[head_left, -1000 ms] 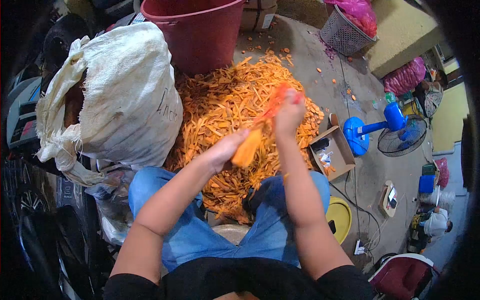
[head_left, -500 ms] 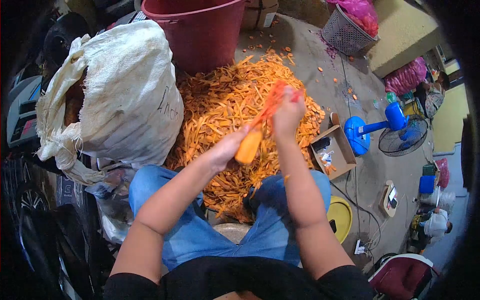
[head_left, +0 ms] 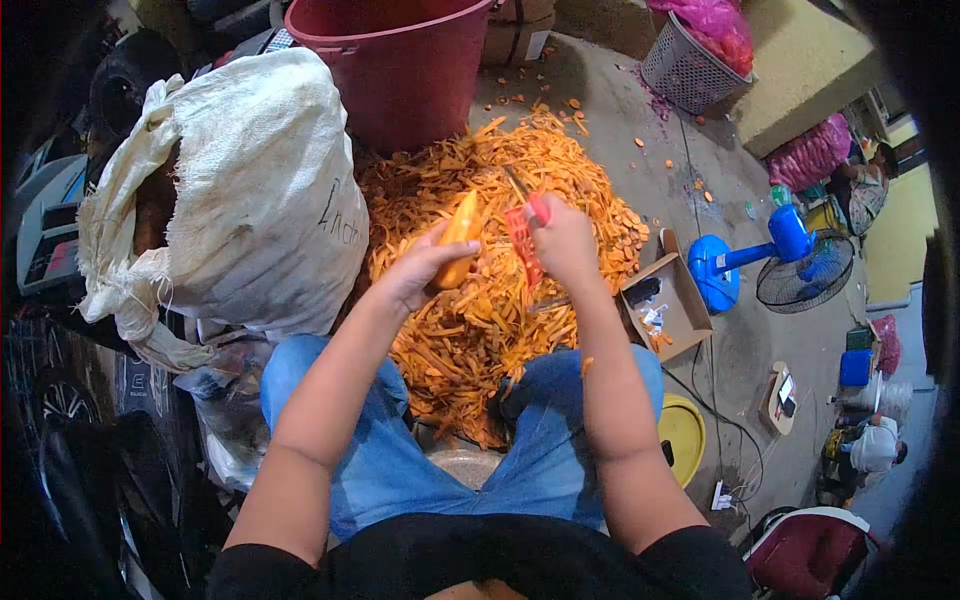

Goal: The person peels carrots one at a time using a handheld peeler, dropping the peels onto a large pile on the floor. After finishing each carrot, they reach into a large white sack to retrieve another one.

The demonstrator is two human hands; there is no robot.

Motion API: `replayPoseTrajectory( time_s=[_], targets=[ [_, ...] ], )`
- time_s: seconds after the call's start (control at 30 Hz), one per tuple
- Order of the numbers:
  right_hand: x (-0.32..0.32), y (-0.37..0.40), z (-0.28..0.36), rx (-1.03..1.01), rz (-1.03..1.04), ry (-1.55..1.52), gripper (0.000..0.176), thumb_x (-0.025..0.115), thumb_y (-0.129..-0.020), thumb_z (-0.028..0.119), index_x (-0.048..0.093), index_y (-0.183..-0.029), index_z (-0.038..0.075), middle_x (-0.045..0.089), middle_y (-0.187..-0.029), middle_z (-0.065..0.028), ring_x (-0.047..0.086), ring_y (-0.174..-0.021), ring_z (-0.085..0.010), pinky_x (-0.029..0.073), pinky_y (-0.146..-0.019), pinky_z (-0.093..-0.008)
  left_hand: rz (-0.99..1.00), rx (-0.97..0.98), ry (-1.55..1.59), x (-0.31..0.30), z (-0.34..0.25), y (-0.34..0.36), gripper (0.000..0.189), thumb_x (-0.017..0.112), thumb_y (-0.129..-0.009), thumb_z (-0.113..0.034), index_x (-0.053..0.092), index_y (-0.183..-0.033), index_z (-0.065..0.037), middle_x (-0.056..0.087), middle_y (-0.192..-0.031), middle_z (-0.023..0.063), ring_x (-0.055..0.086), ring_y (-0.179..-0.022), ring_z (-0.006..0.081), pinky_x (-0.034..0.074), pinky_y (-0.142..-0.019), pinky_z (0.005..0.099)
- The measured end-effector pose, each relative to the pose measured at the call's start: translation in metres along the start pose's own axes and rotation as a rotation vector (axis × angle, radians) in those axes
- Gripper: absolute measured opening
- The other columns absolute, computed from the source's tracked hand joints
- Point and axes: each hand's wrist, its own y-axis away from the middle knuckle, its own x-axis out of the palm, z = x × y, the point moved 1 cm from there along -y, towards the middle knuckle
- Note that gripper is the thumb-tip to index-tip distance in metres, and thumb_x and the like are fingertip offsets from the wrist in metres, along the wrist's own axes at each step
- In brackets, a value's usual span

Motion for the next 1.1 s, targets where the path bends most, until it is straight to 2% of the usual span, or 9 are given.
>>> replayPoseTrajectory(
  time_s=[0.17, 0.2, 0.23, 0.3, 0.4, 0.77, 0.87, 0.93, 1.1],
  targets=[
    [0.006, 0.012, 0.011, -0.057, 0.253, 0.059, 0.023, 0.047, -0.076, 0.026, 0.050, -0.075, 0.003, 0.053, -0.067, -0.0184, 0.050, -0.066, -0.0348, 0.039, -0.057, -0.0394, -0.032, 0.083, -0.058, -0.013, 0.002, -0.013, 0.033, 0.054, -0.073, -0.016, 0.042, -0.102, -0.006, 0.052, -0.081, 0.0038, 0.052, -0.067, 0.0101, 0.044, -0.051, 0.0244],
    [0.008, 0.014, 0.015, -0.057, 0.263, 0.046, 0.015, 0.048, -0.064, 0.010, 0.050, -0.077, 0.003, 0.054, -0.066, -0.0195, 0.052, -0.068, -0.0344, 0.040, -0.061, -0.0421, -0.066, 0.108, -0.024, -0.014, 0.002, -0.015, 0.031, 0.053, -0.074, -0.017, 0.043, -0.101, -0.006, 0.052, -0.080, 0.0035, 0.051, -0.066, 0.0101, 0.044, -0.050, 0.0250],
    [0.009, 0.015, 0.016, -0.057, 0.264, 0.046, 0.015, 0.048, -0.064, 0.010, 0.050, -0.077, 0.003, 0.054, -0.066, -0.0195, 0.052, -0.068, -0.0344, 0.040, -0.061, -0.0421, -0.067, 0.108, -0.023, -0.014, 0.001, -0.014, 0.031, 0.053, -0.074, -0.017, 0.043, -0.101, -0.006, 0.052, -0.080, 0.0035, 0.051, -0.066, 0.0101, 0.044, -0.050, 0.0250],
    [0.012, 0.017, 0.017, -0.076, 0.291, 0.135, 0.014, 0.047, -0.064, 0.009, 0.050, -0.077, 0.003, 0.053, -0.065, -0.0196, 0.052, -0.066, -0.0343, 0.040, -0.061, -0.0424, -0.100, 0.039, 0.031, -0.016, -0.003, -0.011, 0.031, 0.046, -0.077, -0.029, 0.043, -0.097, -0.005, 0.052, -0.078, 0.0045, 0.051, -0.059, 0.0123, 0.042, -0.046, 0.0231],
    [0.013, 0.014, 0.011, -0.045, 0.309, 0.104, 0.022, 0.048, -0.076, 0.025, 0.052, -0.083, 0.005, 0.054, -0.072, -0.0189, 0.052, -0.070, -0.0343, 0.040, -0.060, -0.0404, -0.004, -0.040, 0.110, -0.020, -0.005, -0.013, 0.040, 0.033, -0.080, -0.039, 0.044, -0.095, -0.004, 0.051, -0.072, 0.0040, 0.049, -0.056, 0.0118, 0.039, -0.041, 0.0217],
    [0.013, 0.012, 0.007, -0.004, 0.301, 0.075, 0.022, 0.047, -0.076, 0.024, 0.052, -0.081, 0.003, 0.054, -0.070, -0.0186, 0.051, -0.069, -0.0337, 0.040, -0.060, -0.0395, -0.005, 0.007, 0.209, -0.017, -0.003, -0.015, 0.058, 0.022, -0.078, -0.056, 0.047, -0.094, -0.005, 0.049, -0.071, 0.0044, 0.047, -0.053, 0.0116, 0.039, -0.043, 0.0208],
    [0.012, 0.012, 0.008, -0.030, 0.276, 0.073, 0.015, 0.047, -0.070, 0.016, 0.050, -0.077, 0.003, 0.054, -0.068, -0.0193, 0.052, -0.067, -0.0342, 0.041, -0.060, -0.0409, 0.086, -0.067, 0.160, -0.016, -0.007, -0.009, 0.049, 0.036, -0.079, -0.047, 0.046, -0.102, -0.005, 0.052, -0.072, 0.0036, 0.051, -0.061, 0.0111, 0.042, -0.053, 0.0208],
    [0.012, 0.013, 0.008, -0.057, 0.255, 0.075, 0.011, 0.047, -0.065, 0.010, 0.049, -0.074, 0.003, 0.054, -0.065, -0.0200, 0.053, -0.066, -0.0348, 0.041, -0.061, -0.0421, 0.020, 0.161, -0.200, -0.007, -0.008, -0.005, 0.045, 0.058, -0.071, -0.028, 0.041, -0.105, -0.004, 0.051, -0.083, 0.0035, 0.050, -0.074, 0.0104, 0.040, -0.066, 0.0208],
    [0.008, 0.017, 0.018, -0.161, 0.215, 0.229, 0.009, 0.049, -0.065, 0.011, 0.048, -0.070, 0.003, 0.054, -0.062, -0.0180, 0.054, -0.060, -0.0321, 0.043, -0.056, -0.0407, 0.014, 0.124, -0.258, -0.017, -0.002, -0.016, 0.059, 0.065, -0.061, -0.010, 0.034, -0.110, -0.003, 0.047, -0.093, 0.0050, 0.047, -0.083, 0.0107, 0.037, -0.074, 0.0217]
  ],
)
